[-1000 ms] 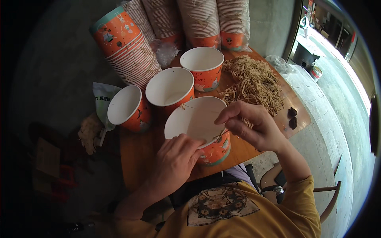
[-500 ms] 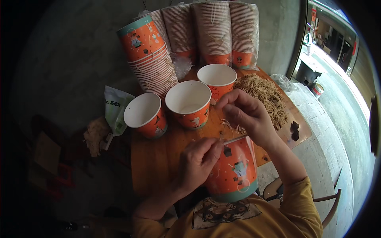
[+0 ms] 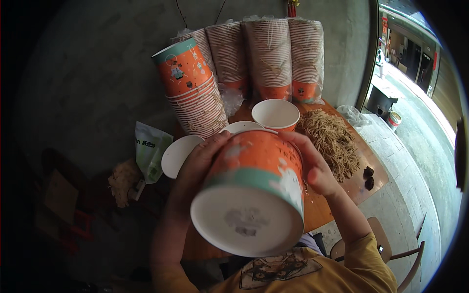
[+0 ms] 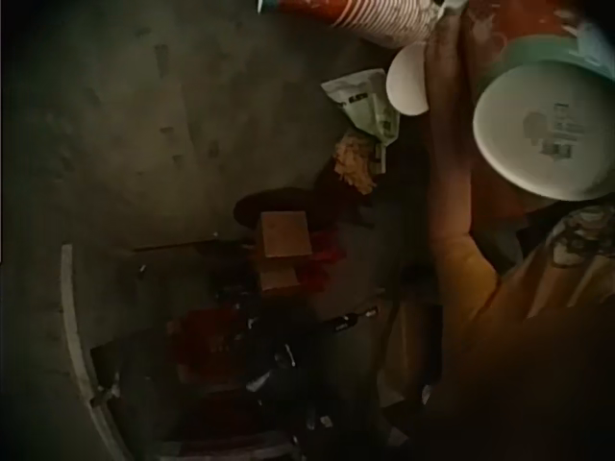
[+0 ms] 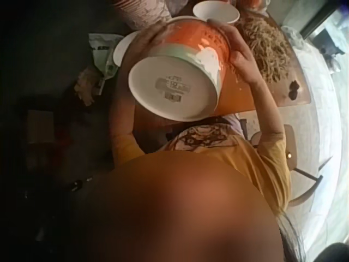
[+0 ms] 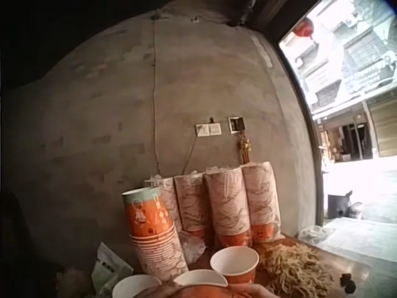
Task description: Threading and tying string handles onto paper bowls.
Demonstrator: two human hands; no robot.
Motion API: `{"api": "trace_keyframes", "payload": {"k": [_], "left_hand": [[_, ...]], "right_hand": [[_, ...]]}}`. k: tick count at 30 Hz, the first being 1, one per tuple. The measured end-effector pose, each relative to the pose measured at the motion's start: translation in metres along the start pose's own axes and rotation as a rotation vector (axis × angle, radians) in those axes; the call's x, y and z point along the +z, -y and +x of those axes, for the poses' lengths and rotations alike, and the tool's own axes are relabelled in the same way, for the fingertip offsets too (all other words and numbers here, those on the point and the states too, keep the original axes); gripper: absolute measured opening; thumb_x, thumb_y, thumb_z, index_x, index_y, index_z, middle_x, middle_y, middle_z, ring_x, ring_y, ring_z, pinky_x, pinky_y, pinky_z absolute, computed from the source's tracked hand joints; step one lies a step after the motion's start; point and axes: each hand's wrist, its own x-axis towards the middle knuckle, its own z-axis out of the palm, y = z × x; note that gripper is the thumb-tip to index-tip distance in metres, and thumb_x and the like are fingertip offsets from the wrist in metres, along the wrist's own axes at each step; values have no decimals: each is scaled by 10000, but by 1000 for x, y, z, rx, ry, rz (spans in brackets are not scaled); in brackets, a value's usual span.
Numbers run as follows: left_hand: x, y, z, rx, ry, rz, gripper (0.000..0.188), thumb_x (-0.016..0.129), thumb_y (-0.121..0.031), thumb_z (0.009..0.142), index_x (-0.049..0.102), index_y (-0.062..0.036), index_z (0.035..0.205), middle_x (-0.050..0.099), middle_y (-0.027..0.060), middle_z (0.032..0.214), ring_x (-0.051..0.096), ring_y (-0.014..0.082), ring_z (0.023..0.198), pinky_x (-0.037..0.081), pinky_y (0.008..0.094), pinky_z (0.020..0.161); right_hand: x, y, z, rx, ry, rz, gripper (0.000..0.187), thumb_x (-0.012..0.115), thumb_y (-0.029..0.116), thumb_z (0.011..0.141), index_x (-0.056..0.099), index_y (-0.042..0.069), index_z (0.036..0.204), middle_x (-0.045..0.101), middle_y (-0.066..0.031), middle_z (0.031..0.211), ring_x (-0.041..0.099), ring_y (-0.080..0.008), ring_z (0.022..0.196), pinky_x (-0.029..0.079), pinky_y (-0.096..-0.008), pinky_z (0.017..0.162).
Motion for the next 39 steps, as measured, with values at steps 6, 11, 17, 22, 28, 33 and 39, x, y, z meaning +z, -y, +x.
{"api": "trace_keyframes", "payload": {"k": [6,11,17,22,28,33,39], "left_hand": [[11,38,-5,199,243,459,286,496,-258,982,615,-27,1102,624,0,997,547,73,968,427,232,886],[18,57,-7,222,190,446,290,485,-251,991,613,-22,1114,623,-4,1009,531,59,945,427,230,869],[32,56,-21,101,347,507,230,547,-200,961,665,-7,1005,653,-10,920,520,28,809,452,206,778],[42,63,-29,136,348,552,183,548,-134,937,667,3,957,639,-7,857,528,31,780,459,205,748],[35,70,-29,152,251,582,156,553,-97,898,675,-4,926,646,-10,850,550,52,797,455,219,755],[10,43,-17,186,-3,112,212,571,-188,930,656,-15,1018,649,-6,906,579,45,810,475,208,754],[-12,-46,28,434,19,48,290,545,-242,933,596,-35,1128,637,55,1021,597,149,910,486,297,812]], "right_hand": [[-39,-10,24,52,-116,-62,289,571,176,925,522,28,1168,567,-10,973,559,-96,943,456,-272,876],[-39,2,36,9,-56,-85,173,569,106,923,569,41,1083,583,10,991,561,-61,880,452,-226,810],[-18,-6,36,-96,33,-143,156,552,31,925,575,47,1078,527,48,900,467,-9,790,385,-164,689],[-4,-1,33,-279,-33,-338,112,527,13,932,578,44,1026,530,36,929,484,-21,807,389,-168,719],[-18,-4,32,-161,-187,-384,94,521,34,938,583,46,1008,559,29,924,536,-49,845,431,-196,776],[-41,1,15,40,-261,-202,172,483,134,970,533,32,1100,581,-18,953,557,-79,891,451,-253,849],[-27,-8,7,-141,146,-186,1067,826,497,632,236,85,1419,291,-101,1437,350,-229,1310,302,-421,1072]]}}
